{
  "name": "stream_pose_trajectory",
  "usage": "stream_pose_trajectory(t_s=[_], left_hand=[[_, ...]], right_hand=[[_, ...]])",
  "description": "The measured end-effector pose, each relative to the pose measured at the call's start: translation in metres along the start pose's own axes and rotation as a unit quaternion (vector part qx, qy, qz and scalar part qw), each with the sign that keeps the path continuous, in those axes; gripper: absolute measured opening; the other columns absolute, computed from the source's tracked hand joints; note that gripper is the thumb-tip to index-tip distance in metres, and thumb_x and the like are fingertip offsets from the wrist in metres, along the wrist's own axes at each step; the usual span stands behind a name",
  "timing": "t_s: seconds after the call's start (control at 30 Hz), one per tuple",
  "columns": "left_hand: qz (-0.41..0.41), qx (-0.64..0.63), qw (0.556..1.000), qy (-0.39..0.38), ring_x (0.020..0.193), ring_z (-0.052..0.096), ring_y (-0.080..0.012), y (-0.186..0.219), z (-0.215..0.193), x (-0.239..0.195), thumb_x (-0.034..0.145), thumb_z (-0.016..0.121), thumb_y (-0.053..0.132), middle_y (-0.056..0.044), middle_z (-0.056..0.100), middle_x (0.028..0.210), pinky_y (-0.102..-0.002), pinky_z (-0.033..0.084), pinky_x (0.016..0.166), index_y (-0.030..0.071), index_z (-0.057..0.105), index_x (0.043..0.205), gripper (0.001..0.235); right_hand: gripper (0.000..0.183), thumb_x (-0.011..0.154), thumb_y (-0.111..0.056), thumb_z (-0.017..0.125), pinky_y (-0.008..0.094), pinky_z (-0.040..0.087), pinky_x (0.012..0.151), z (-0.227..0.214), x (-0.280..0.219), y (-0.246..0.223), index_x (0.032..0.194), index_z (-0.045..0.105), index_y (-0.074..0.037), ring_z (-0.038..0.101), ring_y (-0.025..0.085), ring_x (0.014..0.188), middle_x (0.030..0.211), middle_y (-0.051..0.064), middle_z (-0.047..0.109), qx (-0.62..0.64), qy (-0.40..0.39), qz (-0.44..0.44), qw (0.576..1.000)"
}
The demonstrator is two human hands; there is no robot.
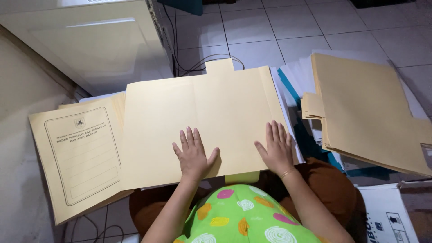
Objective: Folding pre-cut yellow cardstock into file folders by hand.
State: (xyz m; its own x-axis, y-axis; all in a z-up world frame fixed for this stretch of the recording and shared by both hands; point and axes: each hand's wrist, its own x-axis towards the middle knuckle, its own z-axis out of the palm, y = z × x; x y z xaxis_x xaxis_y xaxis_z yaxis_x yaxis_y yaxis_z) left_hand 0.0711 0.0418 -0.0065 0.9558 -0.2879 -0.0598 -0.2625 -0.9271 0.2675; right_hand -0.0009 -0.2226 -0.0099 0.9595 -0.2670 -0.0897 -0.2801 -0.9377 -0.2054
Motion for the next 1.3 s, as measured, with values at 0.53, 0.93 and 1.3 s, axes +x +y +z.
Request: stream_pose_trajectory(t_s=[0.53,0.93,1.3], left_hand=[[0.001,0.004,1.000,-0.031,0.155,0.008,-0.0445,-0.002,-0.001,0.002,0.094,0.034,0.071,-0.024,0.018,0.167,-0.071,0.008,0.115,0.002,0.021,0.161,0.097],[0.007,0.001,0.997,-0.073,0.155,0.001,-0.0468,-0.002,-0.011,0.008,0.094,0.035,0.071,-0.027,0.011,0.167,-0.072,0.005,0.114,0.000,0.014,0.161,0.100],[-0.015,-0.006,0.995,-0.099,0.156,-0.002,-0.0427,0.002,-0.017,0.011,0.094,0.033,0.072,-0.023,0.007,0.168,-0.069,0.002,0.116,0.003,0.010,0.162,0.099]], right_hand=[[0.088,0.097,-0.070,0.046,0.071,0.009,0.119,-0.006,-0.049,0.049,0.158,0.033,-0.009,0.018,0.036,0.157,0.167,0.016,0.029,0.108,0.052,0.090,0.989],[0.091,0.101,-0.072,0.018,0.059,0.001,0.124,-0.005,0.081,-0.019,0.162,0.017,-0.003,0.004,0.035,0.159,0.170,0.021,0.011,0.040,-0.027,0.017,0.999],[0.093,0.101,-0.078,0.005,0.061,-0.003,0.125,0.005,0.267,-0.017,0.164,0.017,-0.011,0.001,0.026,0.160,0.173,0.009,0.008,0.002,0.005,0.040,0.999]])
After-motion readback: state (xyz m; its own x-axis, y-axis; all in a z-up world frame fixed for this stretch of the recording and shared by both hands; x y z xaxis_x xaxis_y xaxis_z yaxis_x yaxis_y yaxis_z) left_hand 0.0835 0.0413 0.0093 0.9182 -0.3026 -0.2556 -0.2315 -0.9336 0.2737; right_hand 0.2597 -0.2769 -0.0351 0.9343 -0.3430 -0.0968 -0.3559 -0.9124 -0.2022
